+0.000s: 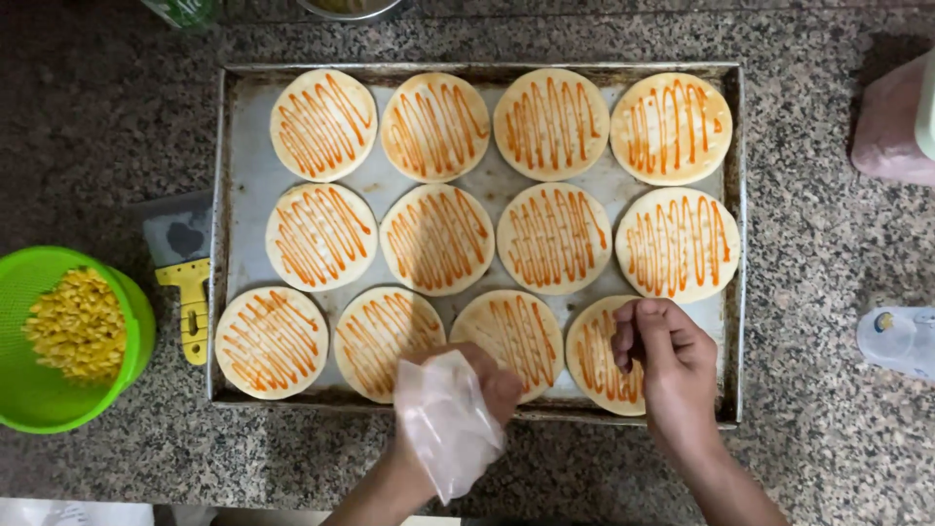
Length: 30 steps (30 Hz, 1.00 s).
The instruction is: The person prepares small pizzas by drizzling sauce and adding ham slices onto dough rounds on a baking tray. They then move to a stovetop to deep-fry elongated dough pieces in a pan of oil, using chopsticks to turn them.
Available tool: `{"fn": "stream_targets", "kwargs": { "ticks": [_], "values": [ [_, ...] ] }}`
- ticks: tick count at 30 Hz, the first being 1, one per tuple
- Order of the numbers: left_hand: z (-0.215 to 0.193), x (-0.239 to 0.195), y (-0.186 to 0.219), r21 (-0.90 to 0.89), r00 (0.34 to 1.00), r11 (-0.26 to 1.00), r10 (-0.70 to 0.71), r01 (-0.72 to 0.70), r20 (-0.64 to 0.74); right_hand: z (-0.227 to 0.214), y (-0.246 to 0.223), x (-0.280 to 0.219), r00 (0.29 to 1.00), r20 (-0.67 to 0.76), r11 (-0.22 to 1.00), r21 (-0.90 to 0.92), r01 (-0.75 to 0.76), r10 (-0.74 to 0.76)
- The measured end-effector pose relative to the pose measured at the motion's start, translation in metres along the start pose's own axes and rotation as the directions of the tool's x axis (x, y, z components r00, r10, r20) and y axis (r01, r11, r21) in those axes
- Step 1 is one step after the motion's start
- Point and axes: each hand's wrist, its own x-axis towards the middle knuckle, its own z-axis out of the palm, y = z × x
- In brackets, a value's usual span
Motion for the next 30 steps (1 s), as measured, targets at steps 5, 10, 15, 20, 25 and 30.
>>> {"fn": "stream_targets", "kwargs": {
  "ticks": [5, 10, 15, 20, 25, 30],
  "values": [
    [-0.001, 0.008, 0.043, -0.602, 0.991, 0.786, 0.110, -0.137, -0.081, 0.005, -0.004, -0.001, 0.998, 0.063, 1.000, -0.016, 0.015, -0.014],
    [-0.015, -0.010, 0.009, -0.724, 0.979, 0.661, -0.170, 0.199, 0.114, 0.014, -0.004, -0.003, 0.999, 0.049, 1.000, -0.006, 0.005, -0.004],
    [-0.023, -0.015, 0.000, -0.660, 0.998, 0.751, -0.010, -0.036, -0.066, 0.020, -0.005, -0.003, 0.997, 0.073, 0.998, -0.047, 0.036, -0.033],
    [-0.012, 0.004, 0.062, 0.517, 0.971, 0.837, 0.237, -0.180, -0.045, 0.026, -0.002, -0.005, 0.996, 0.073, 0.996, -0.070, 0.051, -0.046],
    [-0.052, -0.025, -0.019, -0.767, 1.000, 0.641, -0.005, 0.020, 0.022, 0.031, 0.001, -0.004, 0.997, 0.077, 0.998, -0.050, 0.030, -0.026],
    [-0.059, -0.021, -0.018, -0.641, 0.960, 0.758, -0.080, -0.116, -0.268, 0.036, 0.005, -0.004, 0.995, 0.083, 0.998, -0.040, 0.052, -0.049]
  ]
}}
